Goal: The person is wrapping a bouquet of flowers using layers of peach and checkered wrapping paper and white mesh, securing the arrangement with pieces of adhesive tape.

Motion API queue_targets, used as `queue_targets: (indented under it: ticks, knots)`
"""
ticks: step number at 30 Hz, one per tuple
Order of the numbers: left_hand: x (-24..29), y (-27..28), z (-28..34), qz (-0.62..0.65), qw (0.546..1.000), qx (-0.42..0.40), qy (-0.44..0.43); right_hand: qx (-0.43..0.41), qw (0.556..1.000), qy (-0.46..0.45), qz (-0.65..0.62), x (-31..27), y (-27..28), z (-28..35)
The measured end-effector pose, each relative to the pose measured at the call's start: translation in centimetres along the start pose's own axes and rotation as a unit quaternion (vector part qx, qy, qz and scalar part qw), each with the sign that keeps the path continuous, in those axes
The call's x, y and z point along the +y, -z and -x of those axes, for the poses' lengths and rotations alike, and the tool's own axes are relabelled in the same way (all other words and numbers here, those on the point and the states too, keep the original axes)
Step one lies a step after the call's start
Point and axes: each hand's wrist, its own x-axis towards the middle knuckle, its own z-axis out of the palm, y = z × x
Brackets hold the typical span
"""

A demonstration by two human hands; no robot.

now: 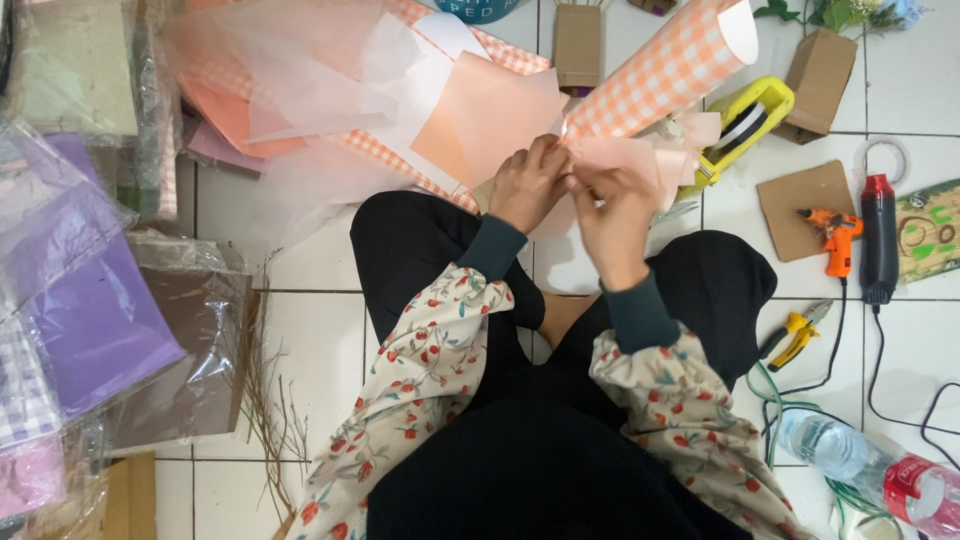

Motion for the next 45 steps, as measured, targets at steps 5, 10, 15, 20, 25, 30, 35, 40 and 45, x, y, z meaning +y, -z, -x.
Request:
queue_targets:
  ticks: [5,10,15,20,25,30,35,40,45]
  knots:
    - [-0.1,0.3,0.1,-0.01,0.999,0.038,-0.026,0.044,0.997,-0.003,-0.067,-0.3,-0.2,-0.4]
    - [0.4,3.9,-1.8,0.121,0.991,0.012,0.062,0.087,0.98,-0.058,-0.172,-0.9,-3.1,2.1]
    - [0.0,4.2,-1.8,0.243,0.948,-0.046,0.199,0.077,0.947,-0.084,-0.301,3.5,-6.0,4.8]
    - [0.2,5.2,-1.8,0.215,0.936,-0.114,0.256,-0.017,0.936,-0.119,-0.331,3.2,-5.2,3.8]
    - [1.3,3.7,-0.2,0.098,0.972,-0.099,0.189,-0.003,0.971,-0.081,-0.226,-1.8,-2.9,-0.8]
    - [0.2,-0.3,1.0,0.115,0.974,-0.053,0.187,0.031,0.963,-0.112,-0.242,-3.7,-4.4,-1.2]
    - [-0.4,-0.2,1.0,0.114,0.98,-0.046,0.156,0.078,0.935,-0.176,-0.298,-4.5,-6.9,4.4]
    - [-0.7,1.0,1.0,0.098,0.98,-0.04,0.171,0.057,0.881,-0.234,-0.406,-1.1,-6.6,6.3]
    - [-1.3,-0.3,1.4,0.071,0.981,-0.095,0.154,-0.037,0.892,-0.197,-0.406,-0.6,-4.4,2.9]
